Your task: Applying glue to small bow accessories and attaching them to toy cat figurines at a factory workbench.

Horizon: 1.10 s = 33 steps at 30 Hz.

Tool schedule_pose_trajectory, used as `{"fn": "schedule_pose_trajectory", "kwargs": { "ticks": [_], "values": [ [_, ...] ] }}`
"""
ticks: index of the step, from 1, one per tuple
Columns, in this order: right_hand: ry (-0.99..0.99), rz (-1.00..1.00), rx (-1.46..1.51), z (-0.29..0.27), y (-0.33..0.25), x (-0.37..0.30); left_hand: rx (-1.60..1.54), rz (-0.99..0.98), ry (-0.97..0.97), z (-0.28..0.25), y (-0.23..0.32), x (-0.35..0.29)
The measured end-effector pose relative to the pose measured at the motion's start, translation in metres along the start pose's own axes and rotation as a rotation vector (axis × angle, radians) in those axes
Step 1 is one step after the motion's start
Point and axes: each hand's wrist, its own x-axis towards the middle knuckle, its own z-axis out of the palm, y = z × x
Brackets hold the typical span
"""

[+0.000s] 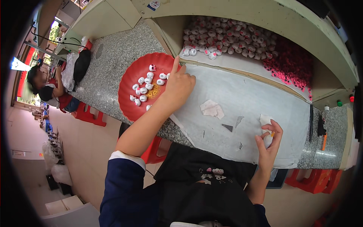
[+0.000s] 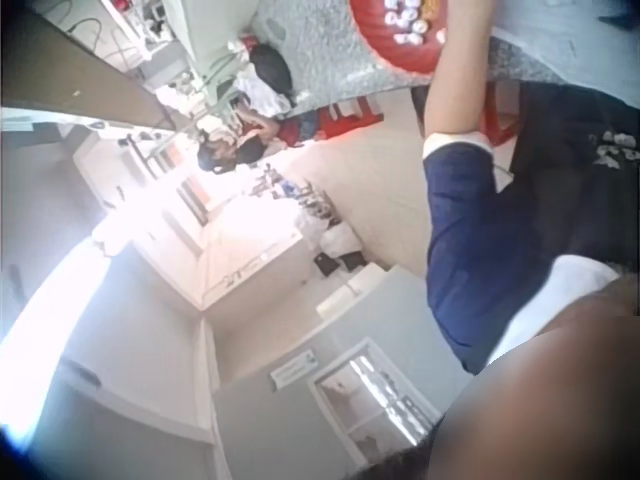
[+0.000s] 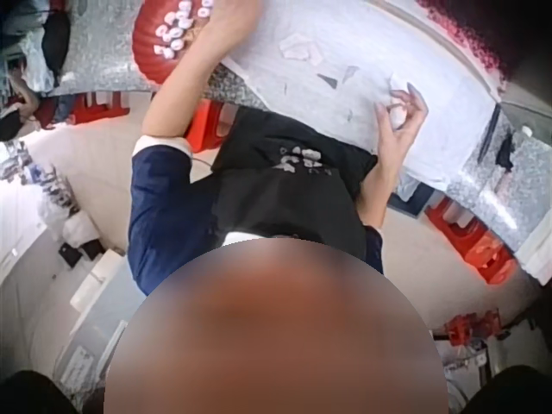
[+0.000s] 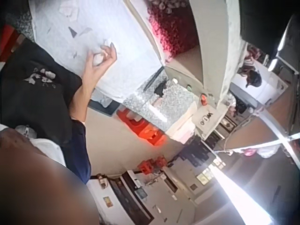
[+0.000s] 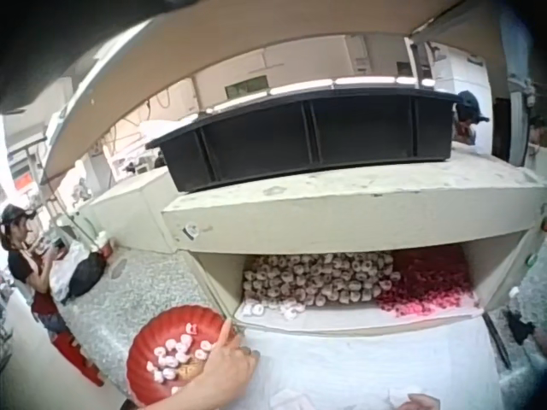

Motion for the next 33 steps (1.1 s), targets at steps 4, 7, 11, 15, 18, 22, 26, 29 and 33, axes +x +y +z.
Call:
{"fn": "schedule_pose_trajectory", "kwargs": {
  "ticks": [4,7,11,15,18,22,26,29,33],
  "values": [
    [0.078,-0.088,0.117,-0.001,0.008,-0.003,-0.853,-0.127,0.191,-0.027,0.019,-0.007],
    [-0.066,0.049,0.315,-0.008,0.005,-0.008,-1.437,-0.134,0.159,-0.040,0.044,-0.016],
    [-0.110,0.055,0.291,0.008,-0.009,-0.009,-1.980,-0.146,0.269,-0.027,0.084,-0.029],
    [-0.166,0.052,0.261,0.010,-0.028,-0.009,-2.471,-0.396,0.096,-0.025,0.108,-0.042],
    [-0.106,-0.001,0.328,0.011,-0.029,-0.013,-2.584,-0.409,0.157,-0.028,0.115,-0.050],
    [0.073,-0.069,0.574,0.012,-0.034,-0.012,-2.528,-0.360,0.258,-0.023,0.116,-0.060],
    [0.169,-0.091,0.632,0.025,-0.043,-0.013,-2.541,-0.390,0.290,-0.033,0.114,-0.063],
    [0.199,-0.349,0.346,0.033,-0.042,-0.018,-2.526,-0.375,0.266,-0.031,0.114,-0.068],
    [0.117,-0.524,0.063,0.038,-0.043,-0.026,-2.512,-0.364,0.289,-0.034,0.113,-0.070]
  ]
}}
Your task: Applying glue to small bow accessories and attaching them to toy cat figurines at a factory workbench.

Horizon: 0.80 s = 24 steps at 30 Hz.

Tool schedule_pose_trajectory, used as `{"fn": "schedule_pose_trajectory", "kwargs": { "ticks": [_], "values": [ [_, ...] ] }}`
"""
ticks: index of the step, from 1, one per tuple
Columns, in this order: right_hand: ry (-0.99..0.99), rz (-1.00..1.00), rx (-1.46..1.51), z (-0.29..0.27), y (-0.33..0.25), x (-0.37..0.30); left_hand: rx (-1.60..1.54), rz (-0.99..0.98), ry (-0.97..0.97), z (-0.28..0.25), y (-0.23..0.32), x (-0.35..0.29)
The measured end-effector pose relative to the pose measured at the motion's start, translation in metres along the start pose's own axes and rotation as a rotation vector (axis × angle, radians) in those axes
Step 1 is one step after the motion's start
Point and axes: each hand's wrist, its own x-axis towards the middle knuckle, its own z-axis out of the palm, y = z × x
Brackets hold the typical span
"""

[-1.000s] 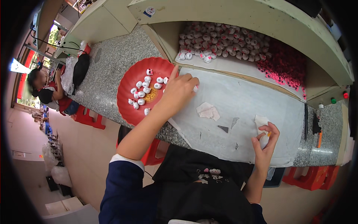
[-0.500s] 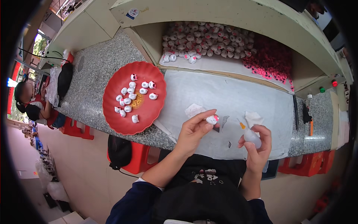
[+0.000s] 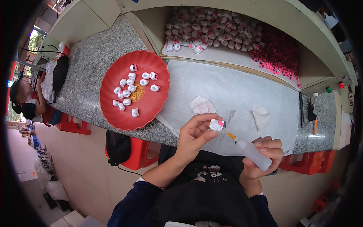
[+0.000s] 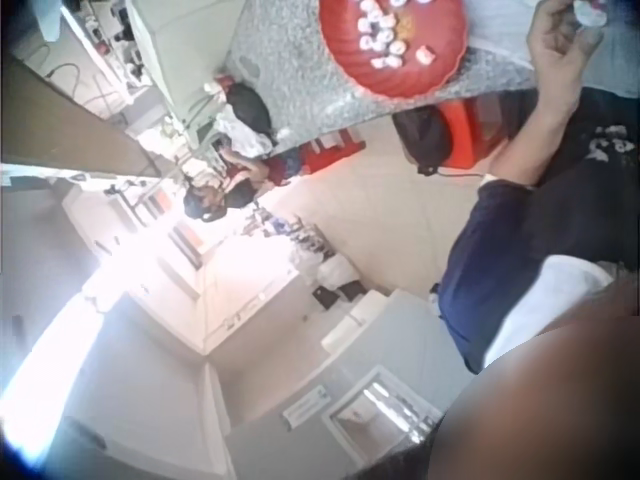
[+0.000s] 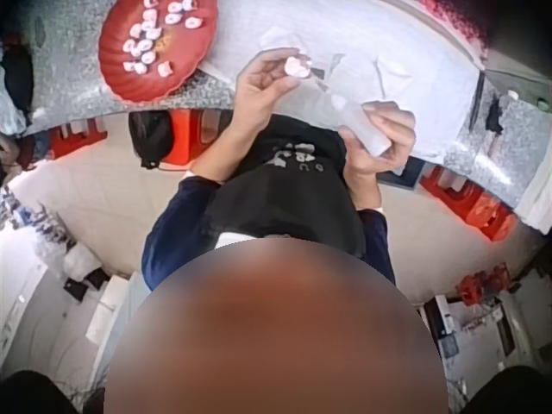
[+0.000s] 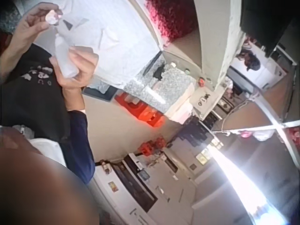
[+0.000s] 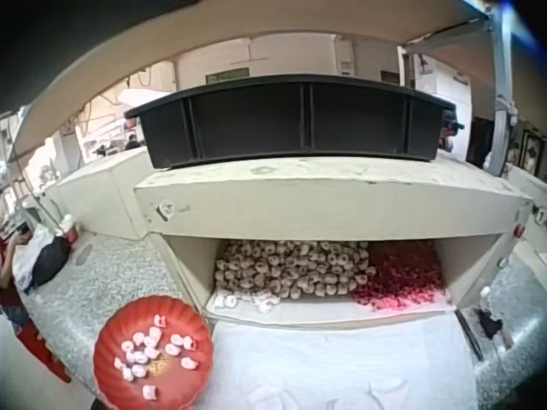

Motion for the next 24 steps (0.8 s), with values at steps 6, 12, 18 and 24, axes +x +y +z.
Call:
{"fn": "schedule_pose_trajectory", "kwargs": {
  "ticks": [6,12,18,24],
  "values": [
    [-0.080,-0.022,-0.039,0.0027,-0.0023,-0.0025,0.004,0.016,-0.002,-0.0006,0.0005,-0.0008],
    [-0.071,-0.029,-0.040,0.0010,-0.0018,-0.0033,0.016,-0.002,0.004,0.0010,0.0003,-0.0009],
    [-0.090,-0.014,-0.023,0.0015,0.0006,-0.0037,0.031,-0.006,-0.009,0.0007,-0.0001,-0.0004],
    [-0.166,-0.054,0.070,-0.0041,0.0032,-0.0020,0.019,-0.003,-0.049,-0.0021,-0.0010,-0.0003]
  ]
}}
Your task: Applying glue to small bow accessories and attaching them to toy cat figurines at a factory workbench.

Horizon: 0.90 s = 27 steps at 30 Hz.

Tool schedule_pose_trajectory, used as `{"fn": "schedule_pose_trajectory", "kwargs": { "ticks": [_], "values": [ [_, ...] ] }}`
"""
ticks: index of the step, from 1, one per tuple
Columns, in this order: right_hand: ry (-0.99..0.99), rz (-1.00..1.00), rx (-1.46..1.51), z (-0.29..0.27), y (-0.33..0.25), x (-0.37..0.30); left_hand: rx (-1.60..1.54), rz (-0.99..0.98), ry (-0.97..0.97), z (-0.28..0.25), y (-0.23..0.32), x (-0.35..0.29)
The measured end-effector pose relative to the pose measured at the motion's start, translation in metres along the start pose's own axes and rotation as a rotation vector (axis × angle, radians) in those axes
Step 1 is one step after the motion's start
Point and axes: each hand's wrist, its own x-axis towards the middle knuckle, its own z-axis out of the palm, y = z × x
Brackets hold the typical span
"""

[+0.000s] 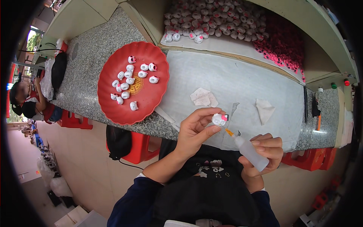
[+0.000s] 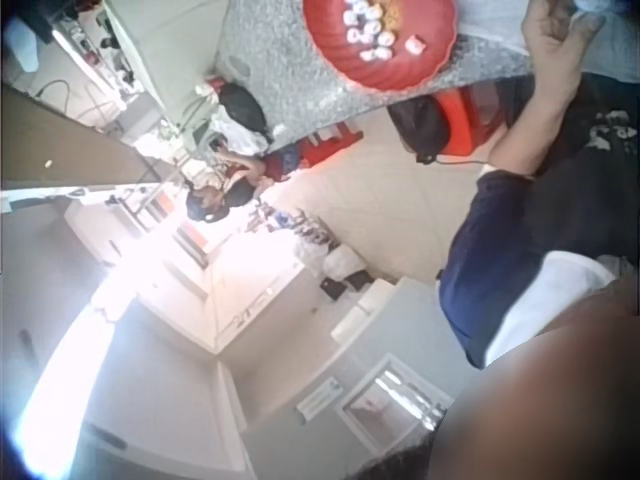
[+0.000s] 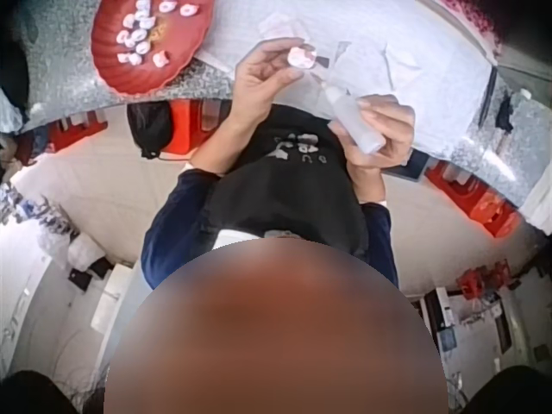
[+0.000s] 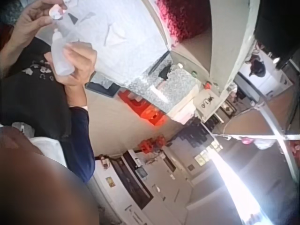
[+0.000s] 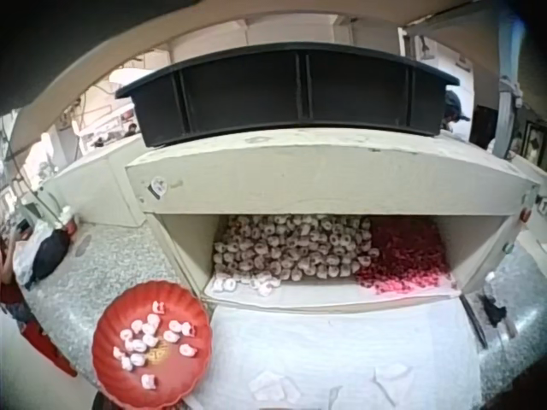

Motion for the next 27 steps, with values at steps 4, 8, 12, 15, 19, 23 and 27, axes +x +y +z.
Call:
{"fn": "schedule_pose_trajectory", "kwargs": {
  "ticks": [4,8,12,15,19,23,27],
  "values": [
    [0.023,0.010,-0.050,0.0012,-0.0004,-0.0003,0.014,-0.006,0.047,0.0013,0.0001,-0.0001],
    [0.087,-0.011,-0.103,0.0045,0.0001,-0.0001,-0.033,-0.028,0.049,0.0024,0.0002,-0.0008],
    [0.076,-0.025,-0.101,0.0044,0.0012,-0.0012,-0.029,-0.045,0.054,0.0027,0.0009,-0.0010],
    [0.071,-0.027,-0.093,0.0049,0.0016,-0.0009,-0.007,-0.034,0.045,0.0026,0.0001,-0.0010],
    [0.051,-0.021,-0.086,0.0037,0.0016,-0.0010,0.008,-0.042,0.031,0.0029,-0.0003,0.0001],
    [0.077,-0.007,-0.073,0.0048,0.0025,-0.0014,0.035,-0.024,0.030,0.0031,-0.0015,-0.0003],
    [0.073,0.000,-0.084,0.0065,0.0012,-0.0006,0.148,0.121,-0.029,0.0007,-0.0043,0.0024]
  ]
}}
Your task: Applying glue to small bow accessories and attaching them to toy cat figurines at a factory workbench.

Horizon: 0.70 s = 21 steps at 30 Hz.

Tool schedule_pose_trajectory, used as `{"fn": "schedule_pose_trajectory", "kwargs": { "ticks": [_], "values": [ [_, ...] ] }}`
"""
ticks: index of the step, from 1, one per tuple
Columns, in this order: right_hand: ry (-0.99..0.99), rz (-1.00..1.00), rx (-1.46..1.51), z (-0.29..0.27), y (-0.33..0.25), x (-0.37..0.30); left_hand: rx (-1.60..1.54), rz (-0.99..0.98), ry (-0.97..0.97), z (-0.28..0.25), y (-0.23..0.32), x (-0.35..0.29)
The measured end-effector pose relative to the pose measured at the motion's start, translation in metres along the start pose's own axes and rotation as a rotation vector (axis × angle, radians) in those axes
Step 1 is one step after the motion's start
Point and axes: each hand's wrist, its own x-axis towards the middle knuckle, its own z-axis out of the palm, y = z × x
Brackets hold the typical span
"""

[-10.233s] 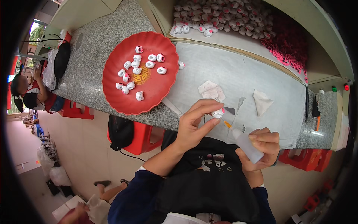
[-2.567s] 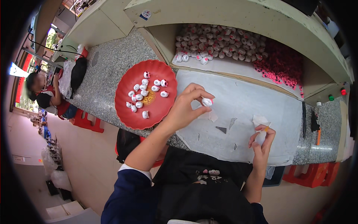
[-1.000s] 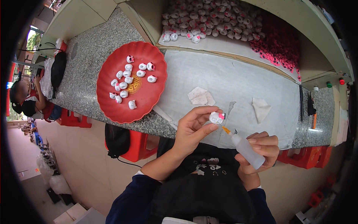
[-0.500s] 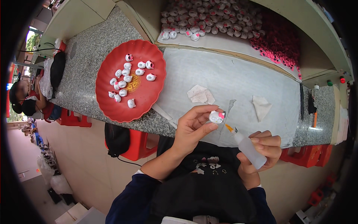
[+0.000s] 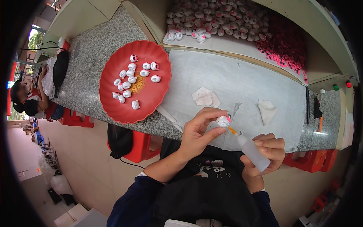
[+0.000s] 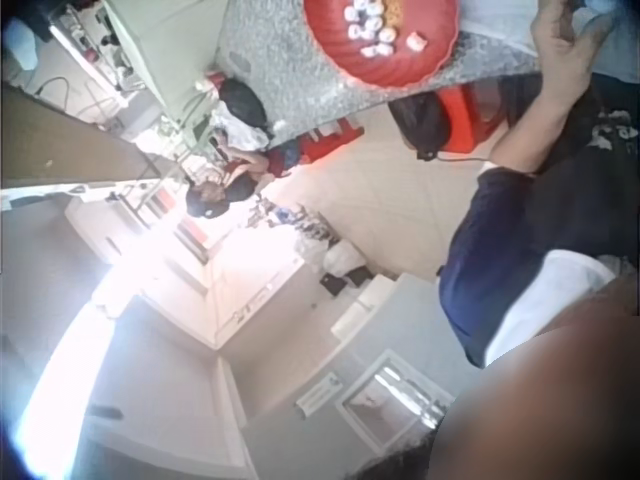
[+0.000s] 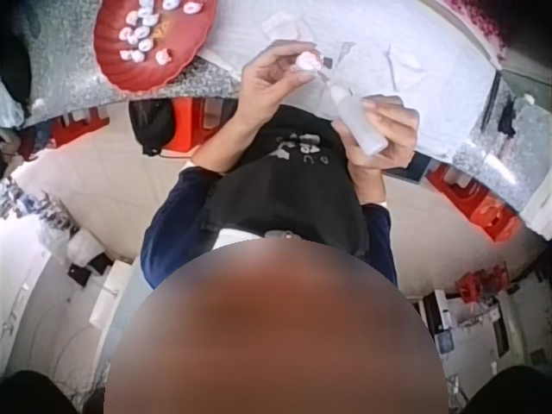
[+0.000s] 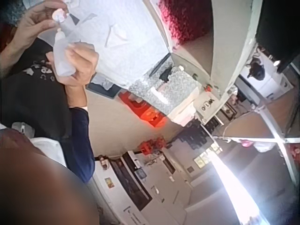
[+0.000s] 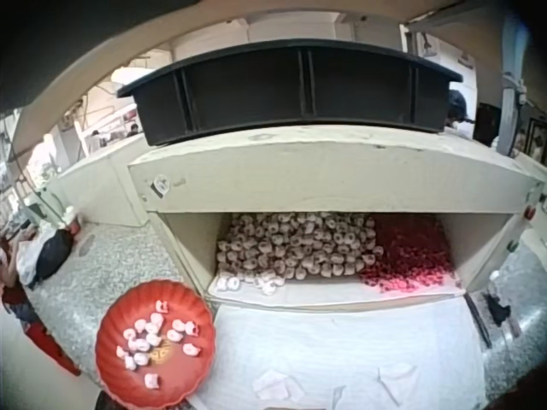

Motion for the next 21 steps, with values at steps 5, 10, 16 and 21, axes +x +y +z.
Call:
{"fn": "schedule_pose_trajectory", "kwargs": {
  "ticks": [5,10,16,21],
  "values": [
    [-0.046,0.017,-0.016,0.0021,-0.0014,0.0021,0.227,0.066,0.002,-0.0008,0.0032,-0.0007],
    [-0.066,0.022,-0.023,-0.0014,-0.0040,0.0021,0.243,0.086,0.014,-0.0016,0.0035,-0.0017],
    [-0.036,0.062,-0.014,-0.0021,-0.0005,0.0019,0.192,0.077,0.008,-0.0033,-0.0004,-0.0016],
    [-0.003,0.088,0.028,-0.0025,-0.0022,0.0005,0.202,0.067,0.032,-0.0045,0.0004,-0.0015]
  ]
}}
